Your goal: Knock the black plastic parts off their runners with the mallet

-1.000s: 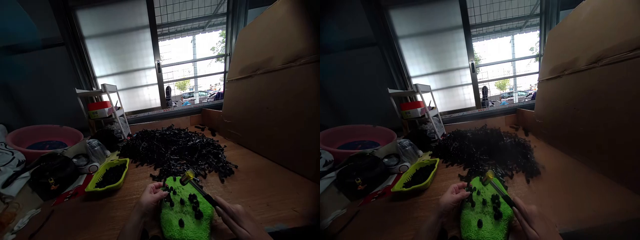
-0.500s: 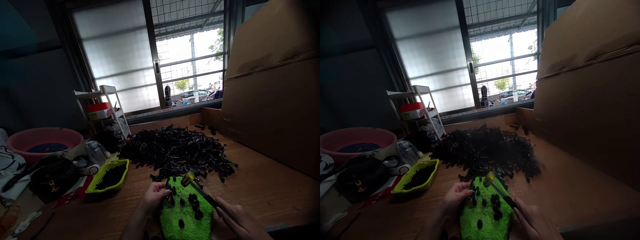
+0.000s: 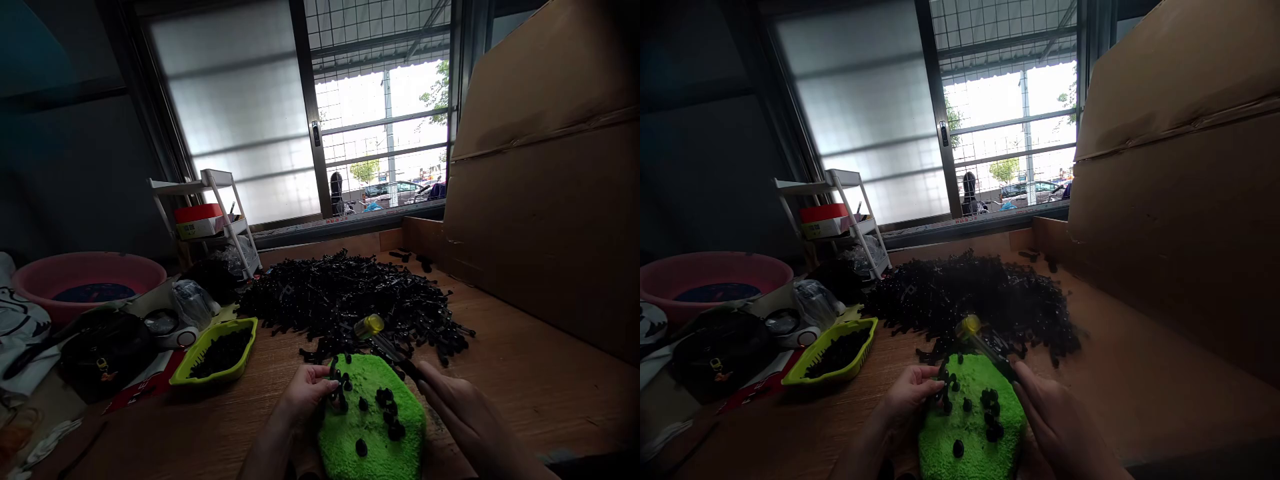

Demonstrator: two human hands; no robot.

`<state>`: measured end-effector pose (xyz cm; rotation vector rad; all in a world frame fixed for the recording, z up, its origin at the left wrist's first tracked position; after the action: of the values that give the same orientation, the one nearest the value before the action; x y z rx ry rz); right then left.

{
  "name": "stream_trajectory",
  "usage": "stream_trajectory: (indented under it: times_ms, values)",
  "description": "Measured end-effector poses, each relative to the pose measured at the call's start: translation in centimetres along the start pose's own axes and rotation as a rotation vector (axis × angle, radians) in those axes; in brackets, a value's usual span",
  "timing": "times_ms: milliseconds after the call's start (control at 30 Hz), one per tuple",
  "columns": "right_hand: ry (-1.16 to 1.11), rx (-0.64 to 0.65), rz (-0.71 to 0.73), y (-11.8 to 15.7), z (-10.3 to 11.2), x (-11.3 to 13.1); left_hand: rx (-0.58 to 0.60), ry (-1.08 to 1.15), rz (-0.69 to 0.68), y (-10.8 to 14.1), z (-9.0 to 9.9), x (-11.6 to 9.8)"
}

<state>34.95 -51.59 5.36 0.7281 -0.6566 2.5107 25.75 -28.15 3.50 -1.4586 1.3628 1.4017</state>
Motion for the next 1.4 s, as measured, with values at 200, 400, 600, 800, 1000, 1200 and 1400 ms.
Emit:
stream_trajectory:
  times_ms: [200,400,600,800,1000,1200,1400]
  values:
    - [0.173,0.079,0.031,-1.0,-0.3,0.0,-0.116,0.003,0.016,-0.1,-0.2,0.4]
    - [0.16,0.076,-0.013,-0.6,-0.8,-0.1,-0.133,-0.026,0.019,-0.6,0.4,0.7]
    - [-0.005,0.019,-0.009,0.9,0.7,-0.1,-0.065,0.021,-0.002,1.1,0.1,0.1]
    - [-0.201,-0.064,-0.134,3.0,1.5,-0.6,0.008,-0.219,-0.031,3.2,-0.1,-0.4]
    - [-0.302,-0.058,-0.156,3.8,1.1,-0.6,0.065,-0.585,-0.139,3.7,0.0,-1.0]
    - [-0.277,-0.06,-0.177,4.0,0.5,-0.6,0.07,-0.562,-0.156,3.5,0.2,-0.5]
    - [-0.256,-0.065,-0.218,4.3,-0.3,-1.5,0.094,-0.501,-0.152,3.5,0.3,-0.4]
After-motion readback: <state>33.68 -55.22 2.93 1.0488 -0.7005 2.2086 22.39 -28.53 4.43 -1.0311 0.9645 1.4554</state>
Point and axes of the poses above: each hand's wrist, its own y-axis away from the middle knuckle, its own z-axis out of the back of the hand, x = y × z, the point moved 1 cm from there along -y, towards the middle knuckle, and after that the axes turned 4 degrees about x, right-handed, at the moved point
